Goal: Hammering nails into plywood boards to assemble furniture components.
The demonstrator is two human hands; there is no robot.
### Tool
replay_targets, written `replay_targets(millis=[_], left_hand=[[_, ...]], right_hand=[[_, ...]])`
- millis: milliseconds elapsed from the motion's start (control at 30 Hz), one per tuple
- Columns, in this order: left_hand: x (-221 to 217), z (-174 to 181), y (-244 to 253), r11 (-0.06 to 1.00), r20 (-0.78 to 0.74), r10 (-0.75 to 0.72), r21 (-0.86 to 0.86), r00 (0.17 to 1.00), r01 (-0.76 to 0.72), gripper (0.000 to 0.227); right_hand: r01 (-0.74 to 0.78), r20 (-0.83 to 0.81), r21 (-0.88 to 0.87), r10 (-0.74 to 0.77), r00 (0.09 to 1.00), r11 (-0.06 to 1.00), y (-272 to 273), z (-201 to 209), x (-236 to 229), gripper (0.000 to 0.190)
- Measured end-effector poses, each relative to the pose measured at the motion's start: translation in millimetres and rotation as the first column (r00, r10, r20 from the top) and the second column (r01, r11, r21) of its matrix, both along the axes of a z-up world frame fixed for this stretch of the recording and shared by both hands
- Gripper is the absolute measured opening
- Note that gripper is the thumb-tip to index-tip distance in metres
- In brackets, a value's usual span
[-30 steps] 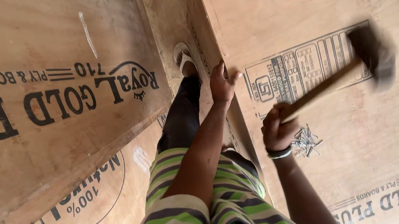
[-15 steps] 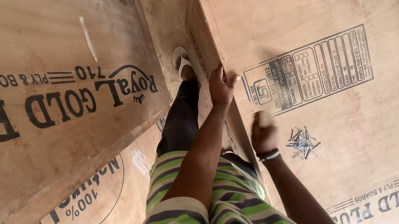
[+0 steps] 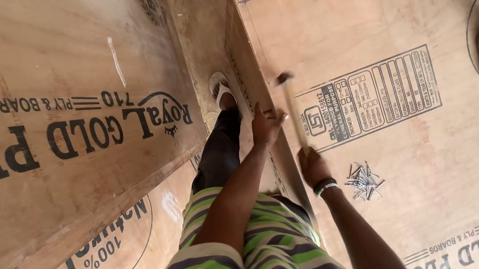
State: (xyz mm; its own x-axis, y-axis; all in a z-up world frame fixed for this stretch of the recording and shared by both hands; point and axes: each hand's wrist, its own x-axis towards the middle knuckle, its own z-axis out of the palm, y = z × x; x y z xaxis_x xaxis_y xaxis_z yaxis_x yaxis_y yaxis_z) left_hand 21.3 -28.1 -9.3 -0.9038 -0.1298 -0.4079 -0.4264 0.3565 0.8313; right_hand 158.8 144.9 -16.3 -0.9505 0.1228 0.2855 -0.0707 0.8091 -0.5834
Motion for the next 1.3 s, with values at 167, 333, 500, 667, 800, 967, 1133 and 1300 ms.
replay_targets(millis=[167,333,500,667,800,967,1133,1300], left_hand=[[6.8,-8.9,1.9,0.99,-0.001,0.003,0.139,1.0,-0.003,0.103],[5.7,-18.9,1.5,0.991,0.044,-0.044,0.127,0.998,0.038,0.102],[30.8,-12.6,-17.8,0.963,0.166,-0.194,0.218,0.967,0.156,0.119],[51.2,-49.7,-25.1,0.867,0.268,-0.485,0.018,0.833,0.499,0.122],[46.5,-54.2,-34.8,0.854,0.326,-0.504,0.05,0.8,0.518,0.107],[32.5,-65.8,-64.6,0.92,0.068,-0.391,0.051,0.918,0.388,0.087],[40.4,-75.7,-89.2,0.926,0.2,-0.348,-0.08,0.916,0.369,0.086],[50.6,-95.5,-98.0,0.883,0.285,-0.412,-0.109,0.866,0.456,0.084]], right_hand=[[0.12,0.198,-0.601,0.001,0.98,0.79,-11.0,143.4,-33.4,0.015],[-0.007,-0.174,-0.545,-0.105,0.979,0.838,9.3,31.2,-8.6,0.01],[-0.118,0.531,0.046,0.076,0.844,0.992,4.3,28.3,-7.8,0.018],[0.041,0.163,-0.608,0.074,0.984,0.793,-26.2,194.0,-38.4,0.026],[0.115,0.24,-0.247,-0.055,0.969,0.962,12.4,5.0,-11.8,0.025],[0.086,0.224,-0.24,-0.032,0.974,0.967,16.5,58.2,-24.1,0.022],[-0.081,-0.144,-0.781,-0.053,0.988,0.619,-6.0,142.7,-39.3,0.023],[-0.219,0.163,0.608,0.15,0.975,0.763,23.2,-60.8,16.8,0.023]])
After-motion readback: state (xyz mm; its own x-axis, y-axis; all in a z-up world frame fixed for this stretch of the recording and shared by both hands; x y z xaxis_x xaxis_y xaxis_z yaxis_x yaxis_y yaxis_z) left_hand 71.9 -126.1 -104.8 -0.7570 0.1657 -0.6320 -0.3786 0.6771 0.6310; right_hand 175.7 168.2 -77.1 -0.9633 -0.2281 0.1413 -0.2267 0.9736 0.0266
